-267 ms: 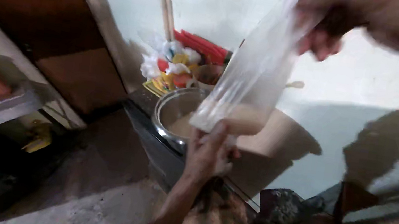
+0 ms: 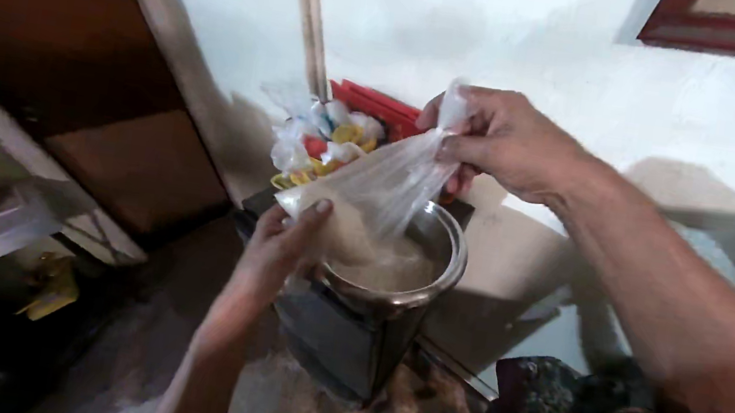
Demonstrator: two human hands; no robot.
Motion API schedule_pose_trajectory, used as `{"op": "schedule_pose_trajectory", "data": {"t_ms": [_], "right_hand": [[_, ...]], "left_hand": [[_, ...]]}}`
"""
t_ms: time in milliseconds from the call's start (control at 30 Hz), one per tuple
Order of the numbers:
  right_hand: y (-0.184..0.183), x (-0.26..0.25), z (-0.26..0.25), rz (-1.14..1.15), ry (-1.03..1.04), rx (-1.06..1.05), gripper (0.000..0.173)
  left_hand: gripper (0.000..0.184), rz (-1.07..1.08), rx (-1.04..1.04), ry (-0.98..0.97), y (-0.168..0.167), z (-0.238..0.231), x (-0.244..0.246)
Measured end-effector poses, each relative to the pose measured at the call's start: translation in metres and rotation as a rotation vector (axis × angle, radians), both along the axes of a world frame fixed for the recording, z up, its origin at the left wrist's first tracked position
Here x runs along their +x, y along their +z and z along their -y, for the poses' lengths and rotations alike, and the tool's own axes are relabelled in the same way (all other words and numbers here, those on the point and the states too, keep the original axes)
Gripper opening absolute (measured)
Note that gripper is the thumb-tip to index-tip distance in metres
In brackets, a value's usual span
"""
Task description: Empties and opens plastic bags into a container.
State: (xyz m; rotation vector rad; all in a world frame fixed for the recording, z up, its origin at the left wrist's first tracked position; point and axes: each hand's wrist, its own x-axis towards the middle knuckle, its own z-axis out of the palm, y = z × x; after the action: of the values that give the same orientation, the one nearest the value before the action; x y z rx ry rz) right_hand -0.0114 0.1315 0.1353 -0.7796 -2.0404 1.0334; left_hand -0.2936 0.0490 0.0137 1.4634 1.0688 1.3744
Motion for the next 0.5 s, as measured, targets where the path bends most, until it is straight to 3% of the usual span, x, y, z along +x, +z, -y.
{"op": "schedule_pose_trajectory", "data": {"t_ms": [67, 167, 500], "right_hand": [[-0.021, -0.007, -0.01, -0.051, -0.006, -0.082, 0.03], [-0.047, -0.009, -0.023, -0.117, -0.054, -0.174, 0.018], [-0.103, 0.015, -0.036, -0.247, -0.2, -0.263, 0.01]], "left_hand": [[0.024, -0.04, -0.017, -0.015, -0.003, -0.019, -0.019], [0.02, -0.047, -0.068, 0.043, 0.007, -0.044, -0.017], [0.023, -0.332, -0.044, -0.07, 0.006, -0.097, -0.015]]}}
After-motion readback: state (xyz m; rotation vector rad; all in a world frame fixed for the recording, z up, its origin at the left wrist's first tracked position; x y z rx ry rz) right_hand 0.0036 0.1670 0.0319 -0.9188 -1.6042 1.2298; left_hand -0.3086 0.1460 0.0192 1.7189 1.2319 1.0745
